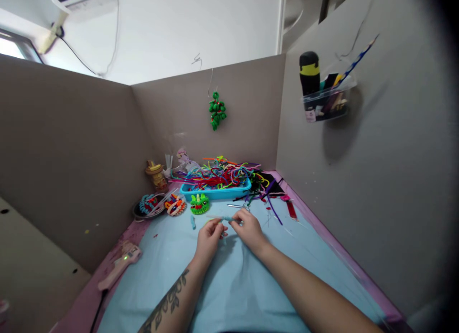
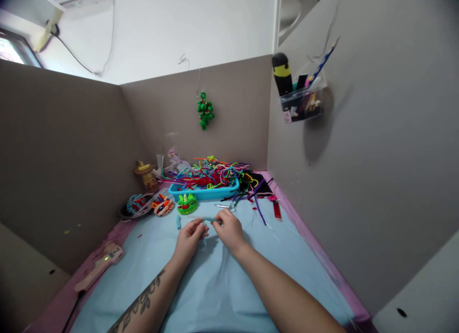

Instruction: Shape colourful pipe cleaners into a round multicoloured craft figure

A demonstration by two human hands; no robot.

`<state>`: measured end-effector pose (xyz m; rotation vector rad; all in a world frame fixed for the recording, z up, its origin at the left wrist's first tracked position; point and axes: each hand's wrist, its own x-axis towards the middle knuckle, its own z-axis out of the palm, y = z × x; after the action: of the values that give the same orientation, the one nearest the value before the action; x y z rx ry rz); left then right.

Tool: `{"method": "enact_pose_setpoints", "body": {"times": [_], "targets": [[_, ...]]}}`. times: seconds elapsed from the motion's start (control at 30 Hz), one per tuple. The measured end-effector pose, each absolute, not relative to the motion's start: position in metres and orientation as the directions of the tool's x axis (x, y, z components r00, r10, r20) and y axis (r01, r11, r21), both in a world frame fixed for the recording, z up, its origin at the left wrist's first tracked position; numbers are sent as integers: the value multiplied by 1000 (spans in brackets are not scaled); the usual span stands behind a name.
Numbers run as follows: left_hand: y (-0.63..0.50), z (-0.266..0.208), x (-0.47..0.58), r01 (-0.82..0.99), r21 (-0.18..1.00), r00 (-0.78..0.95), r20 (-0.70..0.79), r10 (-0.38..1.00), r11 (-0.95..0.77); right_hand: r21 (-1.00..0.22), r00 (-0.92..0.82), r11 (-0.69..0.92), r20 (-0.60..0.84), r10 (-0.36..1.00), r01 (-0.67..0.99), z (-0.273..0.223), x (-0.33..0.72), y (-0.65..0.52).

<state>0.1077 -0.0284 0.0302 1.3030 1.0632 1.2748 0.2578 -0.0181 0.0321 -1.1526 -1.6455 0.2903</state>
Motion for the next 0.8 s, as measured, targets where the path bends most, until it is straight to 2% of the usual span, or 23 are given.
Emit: {"method": "enact_pose_setpoints", "body": {"times": [0.23,0.57,0.8], "targets": [[-30,31,109,-73,990,31,123,992,-121,-643,18,506,628,778,575,33,257,-20],[-28,33,108,-37,982,-12,186,983,-186,-618,-3,506,632,775,601,31,252,-21],[-27,34,107,-122,982,-90,131,987,-142,-599,-32,507,626,779,620,31,252,-24]]}}
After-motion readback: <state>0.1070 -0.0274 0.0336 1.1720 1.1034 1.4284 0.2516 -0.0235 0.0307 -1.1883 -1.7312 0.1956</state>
